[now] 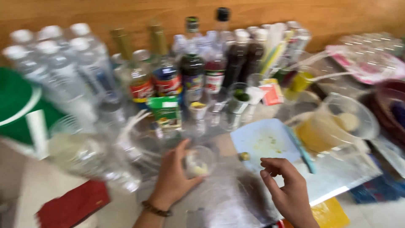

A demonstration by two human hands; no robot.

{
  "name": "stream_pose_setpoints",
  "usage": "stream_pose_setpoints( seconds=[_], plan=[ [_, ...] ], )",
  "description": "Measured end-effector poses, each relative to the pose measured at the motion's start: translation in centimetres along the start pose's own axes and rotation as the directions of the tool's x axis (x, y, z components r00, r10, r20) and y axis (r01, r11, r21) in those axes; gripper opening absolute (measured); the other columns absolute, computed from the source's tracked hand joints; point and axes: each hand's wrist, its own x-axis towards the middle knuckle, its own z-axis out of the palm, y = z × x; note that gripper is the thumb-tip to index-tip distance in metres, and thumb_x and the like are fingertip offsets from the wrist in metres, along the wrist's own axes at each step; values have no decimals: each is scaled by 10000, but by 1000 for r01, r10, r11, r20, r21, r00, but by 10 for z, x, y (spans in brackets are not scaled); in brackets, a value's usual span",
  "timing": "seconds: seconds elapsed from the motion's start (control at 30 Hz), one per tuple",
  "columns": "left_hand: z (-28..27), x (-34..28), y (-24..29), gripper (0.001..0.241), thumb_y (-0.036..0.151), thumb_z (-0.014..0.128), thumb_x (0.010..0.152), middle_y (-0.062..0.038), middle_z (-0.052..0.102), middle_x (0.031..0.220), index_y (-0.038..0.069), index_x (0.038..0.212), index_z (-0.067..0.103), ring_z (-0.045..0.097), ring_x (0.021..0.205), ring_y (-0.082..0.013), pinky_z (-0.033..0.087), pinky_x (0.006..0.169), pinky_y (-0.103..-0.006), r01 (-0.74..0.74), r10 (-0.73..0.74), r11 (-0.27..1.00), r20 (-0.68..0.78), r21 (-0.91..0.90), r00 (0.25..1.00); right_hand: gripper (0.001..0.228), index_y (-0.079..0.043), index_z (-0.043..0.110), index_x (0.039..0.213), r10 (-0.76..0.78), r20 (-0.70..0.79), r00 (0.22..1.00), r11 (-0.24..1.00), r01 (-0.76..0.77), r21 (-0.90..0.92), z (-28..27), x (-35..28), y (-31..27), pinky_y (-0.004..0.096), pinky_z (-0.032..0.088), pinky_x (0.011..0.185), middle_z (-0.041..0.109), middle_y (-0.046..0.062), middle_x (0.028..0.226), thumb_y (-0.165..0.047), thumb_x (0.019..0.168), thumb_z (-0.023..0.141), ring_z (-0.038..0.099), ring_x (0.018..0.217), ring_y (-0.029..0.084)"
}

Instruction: The person stirs a clear liquid in a plastic cup using a long spoon. They then pour a green syrup from a bottle into the cup and continue stirring the mixture.

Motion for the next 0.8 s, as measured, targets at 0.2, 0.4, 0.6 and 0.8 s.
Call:
stream_pose_setpoints(
  seconds=[0.2,0.4,0.6,0.8],
  plan=[
    [-45,6,39,1453,682,855,470,-144,616,1414,47,1593,186,582,1269,-351,433,1039,-480,33,-25,998,161,-47,987,244,-37,698,1148,-408,91,908,891,375,255,46,27,-101,301,574,817,740,66,907,-114,917,670,688,920,198],
    [-63,-72,35,760,340,951,696,-67,573,1321,120,1296,540,615,1216,-207,529,972,-320,-65,-165,929,-564,-365,810,640,-68,499,1432,-505,267,821,843,402,358,91,43,-195,337,577,922,641,85,1292,-242,864,738,681,1123,184],
    [-136,-69,21,859,323,847,796,-183,465,1359,-18,1415,357,532,1247,-320,477,1008,-382,61,-58,998,-830,-29,555,828,-25,323,1540,-463,421,780,868,301,396,164,27,-255,381,470,1026,457,172,1519,-149,840,747,476,1408,282],
    [-191,-40,9,1164,469,895,631,-136,377,1552,83,1529,264,493,1389,-318,434,1136,-433,76,-209,964,-549,-255,809,548,-74,478,1420,-389,308,868,872,239,428,197,6,-211,338,525,937,592,97,1354,-128,899,640,599,1248,200]
  ],
)
